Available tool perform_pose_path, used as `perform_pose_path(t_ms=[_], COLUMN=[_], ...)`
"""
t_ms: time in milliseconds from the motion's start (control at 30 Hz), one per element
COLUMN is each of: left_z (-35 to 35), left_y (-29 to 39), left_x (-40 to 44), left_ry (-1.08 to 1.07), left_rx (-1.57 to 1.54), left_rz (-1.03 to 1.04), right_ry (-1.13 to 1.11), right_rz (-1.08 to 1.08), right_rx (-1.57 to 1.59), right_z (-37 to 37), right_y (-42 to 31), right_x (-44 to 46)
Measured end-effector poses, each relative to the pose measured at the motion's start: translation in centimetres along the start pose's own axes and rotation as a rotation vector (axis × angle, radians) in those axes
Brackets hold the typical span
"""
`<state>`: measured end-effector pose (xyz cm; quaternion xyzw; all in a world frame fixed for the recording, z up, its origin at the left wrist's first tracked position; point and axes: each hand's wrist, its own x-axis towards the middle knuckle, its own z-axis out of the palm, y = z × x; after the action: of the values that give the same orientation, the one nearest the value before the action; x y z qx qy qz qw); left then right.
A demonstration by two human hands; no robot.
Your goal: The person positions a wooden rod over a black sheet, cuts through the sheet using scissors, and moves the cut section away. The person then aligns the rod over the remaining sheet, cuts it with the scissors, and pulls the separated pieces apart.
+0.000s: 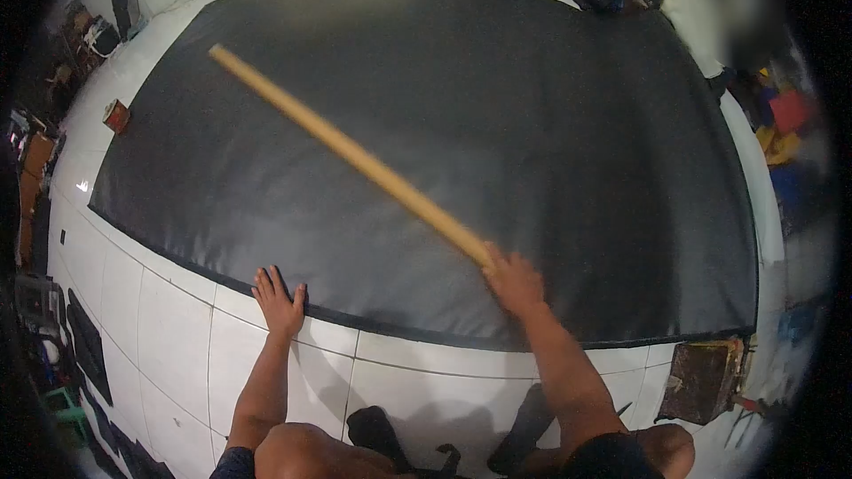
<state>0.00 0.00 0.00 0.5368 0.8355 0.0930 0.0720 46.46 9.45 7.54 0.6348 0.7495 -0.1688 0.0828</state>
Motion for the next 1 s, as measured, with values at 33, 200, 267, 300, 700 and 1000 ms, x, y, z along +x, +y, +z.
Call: perform_pose_path(t_ms=[33, 200, 267, 300, 700, 1000], left_z=[-0.7, -0.3, -0.5, -0.5, 0.3, 0.4], left_y=[0.6, -0.5, -0.9, -1.3, -7.4, -4.6], left_x=[-0.7, 0.8, 0.7, 0.5, 3.3, -0.4], left_ry=[-0.005, 0.028, 0.046, 0.072, 0.25, 0.395], left_rx=[-0.018, -0.055, -0.162, -0.252, -0.761, -0.07], left_rz=[0.002, 0.024, 0.05, 0.055, -0.638, -0.312], right_ry=[0.063, 0.173, 0.241, 0.299, 0.493, 0.209], right_rz=[0.06, 0.332, 0.387, 0.417, 0.576, 0.169], right_rx=[0.02, 0.197, 0.221, 0.254, 0.475, 0.427], right_z=[-0.5, 0.1, 1.7, 2.5, 2.1, -0.7], right_y=[1.2, 4.9, 8.2, 9.5, 8.5, -8.4], right_x=[-0.5, -0.7, -3.0, -4.1, -5.5, 5.2])
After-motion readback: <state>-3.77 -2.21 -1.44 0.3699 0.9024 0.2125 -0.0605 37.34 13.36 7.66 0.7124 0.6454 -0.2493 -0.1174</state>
